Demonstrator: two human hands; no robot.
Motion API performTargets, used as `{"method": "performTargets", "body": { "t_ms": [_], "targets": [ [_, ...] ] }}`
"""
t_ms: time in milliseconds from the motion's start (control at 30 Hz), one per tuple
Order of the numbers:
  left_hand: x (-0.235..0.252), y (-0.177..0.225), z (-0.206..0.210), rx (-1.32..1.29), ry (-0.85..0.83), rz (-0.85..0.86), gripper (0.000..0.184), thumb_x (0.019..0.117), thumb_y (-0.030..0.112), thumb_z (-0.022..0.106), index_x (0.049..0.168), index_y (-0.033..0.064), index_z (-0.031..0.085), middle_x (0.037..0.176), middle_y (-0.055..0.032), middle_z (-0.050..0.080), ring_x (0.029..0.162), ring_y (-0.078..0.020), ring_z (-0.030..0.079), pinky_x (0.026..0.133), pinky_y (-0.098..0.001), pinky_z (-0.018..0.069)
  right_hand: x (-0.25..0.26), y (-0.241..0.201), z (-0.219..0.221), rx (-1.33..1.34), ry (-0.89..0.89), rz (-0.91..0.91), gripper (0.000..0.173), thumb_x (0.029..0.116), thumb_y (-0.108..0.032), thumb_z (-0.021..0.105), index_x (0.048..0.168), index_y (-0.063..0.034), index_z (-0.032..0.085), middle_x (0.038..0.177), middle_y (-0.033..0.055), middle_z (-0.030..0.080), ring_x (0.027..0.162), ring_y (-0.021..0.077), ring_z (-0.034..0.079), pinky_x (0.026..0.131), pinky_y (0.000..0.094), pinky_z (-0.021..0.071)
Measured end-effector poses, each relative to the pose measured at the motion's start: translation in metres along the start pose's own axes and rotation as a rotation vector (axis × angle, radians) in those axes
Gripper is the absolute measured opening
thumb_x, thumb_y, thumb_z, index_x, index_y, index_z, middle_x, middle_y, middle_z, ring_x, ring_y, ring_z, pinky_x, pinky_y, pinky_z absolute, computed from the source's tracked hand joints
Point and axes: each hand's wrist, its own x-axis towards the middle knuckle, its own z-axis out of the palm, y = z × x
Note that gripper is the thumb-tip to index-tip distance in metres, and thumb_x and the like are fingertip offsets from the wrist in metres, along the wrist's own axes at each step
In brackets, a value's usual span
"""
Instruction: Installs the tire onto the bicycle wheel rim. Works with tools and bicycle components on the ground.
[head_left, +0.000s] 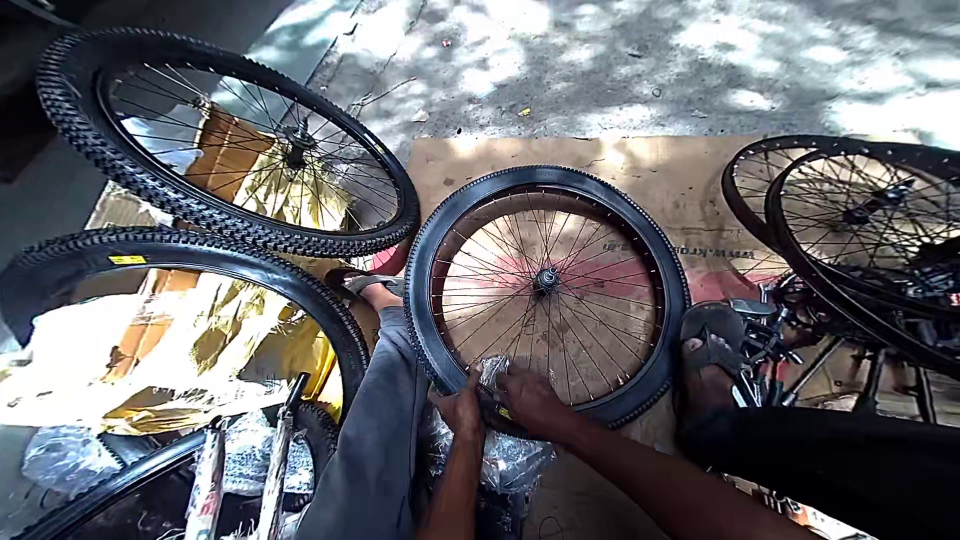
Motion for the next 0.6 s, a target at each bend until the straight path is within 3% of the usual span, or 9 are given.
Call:
{"method": "performTargets", "body": {
  "t_ms": [67, 100, 167, 200, 267, 333, 400, 500, 600],
  "targets": [
    [0.012, 0.010, 0.004, 0.057, -0.013, -0.008, 0.124, 0.0619, 0.025, 0.101, 0.157, 0.0061, 0.023, 0.141, -0.0295, 0.052, 0.126, -0.0438, 0.055, 0.101, -0.0624, 0.0491, 0.010, 0.004, 0.014, 0.100, -0.017, -0.001, 0.041, 0.1038, -0.039, 0.057, 0.135, -0.0129, 0.064, 0.130, 0.0161, 0.065, 0.122, 0.0355, 0.061, 0.102, 0.0553, 0.0500],
    [0.018, 0.009, 0.004, 0.078, -0.023, -0.030, 0.120, 0.0619, 0.022, 0.101, 0.155, 0.0040, 0.027, 0.140, -0.0293, 0.052, 0.127, -0.0436, 0.055, 0.101, -0.0627, 0.0482, 0.015, 0.005, 0.020, 0.120, -0.050, 0.011, 0.042, 0.1044, -0.039, 0.055, 0.137, -0.0137, 0.063, 0.129, 0.0164, 0.066, 0.124, 0.0360, 0.061, 0.105, 0.0557, 0.0479],
    [0.031, -0.001, 0.003, 0.109, -0.028, -0.043, 0.097, 0.0617, 0.016, 0.100, 0.142, 0.0014, 0.048, 0.127, -0.0273, 0.062, 0.115, -0.0422, 0.062, 0.094, -0.0629, 0.0519, 0.026, 0.007, 0.030, 0.127, -0.094, 0.032, 0.040, 0.1039, -0.039, 0.056, 0.133, -0.0144, 0.065, 0.123, 0.0164, 0.069, 0.122, 0.0376, 0.061, 0.103, 0.0571, 0.0483],
    [0.037, -0.005, 0.000, 0.096, -0.066, -0.061, 0.088, 0.0640, 0.015, 0.099, 0.138, 0.0016, 0.052, 0.122, -0.0261, 0.064, 0.111, -0.0406, 0.064, 0.090, -0.0617, 0.0535, 0.032, 0.009, 0.034, 0.137, -0.102, 0.035, 0.038, 0.1032, -0.038, 0.058, 0.131, -0.0136, 0.066, 0.120, 0.0167, 0.070, 0.120, 0.0380, 0.062, 0.101, 0.0579, 0.0491],
    [0.043, -0.012, -0.010, 0.028, -0.197, -0.121, 0.081, 0.0702, 0.018, 0.095, 0.138, 0.0054, 0.053, 0.120, -0.0217, 0.067, 0.105, -0.0356, 0.068, 0.086, -0.0574, 0.0571, 0.039, 0.013, 0.044, 0.185, -0.113, 0.000, 0.037, 0.1021, -0.034, 0.060, 0.129, -0.0096, 0.065, 0.117, 0.0187, 0.069, 0.116, 0.0384, 0.063, 0.099, 0.0576, 0.0509],
    [0.051, -0.022, -0.021, -0.063, -0.353, -0.174, 0.078, 0.0747, 0.021, 0.093, 0.141, 0.0105, 0.052, 0.121, -0.0167, 0.069, 0.103, -0.0308, 0.070, 0.085, -0.0527, 0.0592, 0.042, 0.013, 0.048, 0.211, -0.159, -0.014, 0.040, 0.1023, -0.031, 0.060, 0.134, -0.0070, 0.061, 0.124, 0.0213, 0.066, 0.119, 0.0384, 0.062, 0.102, 0.0568, 0.0493],
    [0.061, -0.028, -0.026, -0.115, -0.456, -0.201, 0.071, 0.0795, 0.022, 0.089, 0.141, 0.0115, 0.053, 0.120, -0.0149, 0.070, 0.102, -0.0286, 0.069, 0.084, -0.0498, 0.0590, 0.042, 0.003, 0.053, 0.195, -0.150, 0.060, 0.042, 0.0984, -0.030, 0.064, 0.135, -0.0083, 0.060, 0.124, 0.0217, 0.064, 0.113, 0.0389, 0.064, 0.095, 0.0580, 0.0524],
    [0.070, -0.030, -0.028, -0.197, -0.518, -0.220, 0.061, 0.0861, 0.016, 0.083, 0.139, 0.0072, 0.053, 0.116, -0.0179, 0.070, 0.098, -0.0293, 0.070, 0.083, -0.0482, 0.0601, 0.040, -0.011, 0.063, 0.157, -0.051, 0.172, 0.043, 0.0991, -0.031, 0.063, 0.136, -0.0089, 0.059, 0.126, 0.0220, 0.064, 0.117, 0.0402, 0.064, 0.096, 0.0580, 0.0527],
    [0.067, -0.026, -0.029, -0.239, -0.496, -0.212, 0.055, 0.0870, 0.013, 0.082, 0.135, 0.0029, 0.056, 0.113, -0.0203, 0.071, 0.097, -0.0312, 0.071, 0.083, -0.0496, 0.0603, 0.041, -0.014, 0.056, 0.156, -0.073, 0.207, 0.040, 0.1012, -0.035, 0.060, 0.133, -0.0114, 0.063, 0.128, 0.0190, 0.065, 0.120, 0.0375, 0.063, 0.098, 0.0566, 0.0517]
  ]
}}
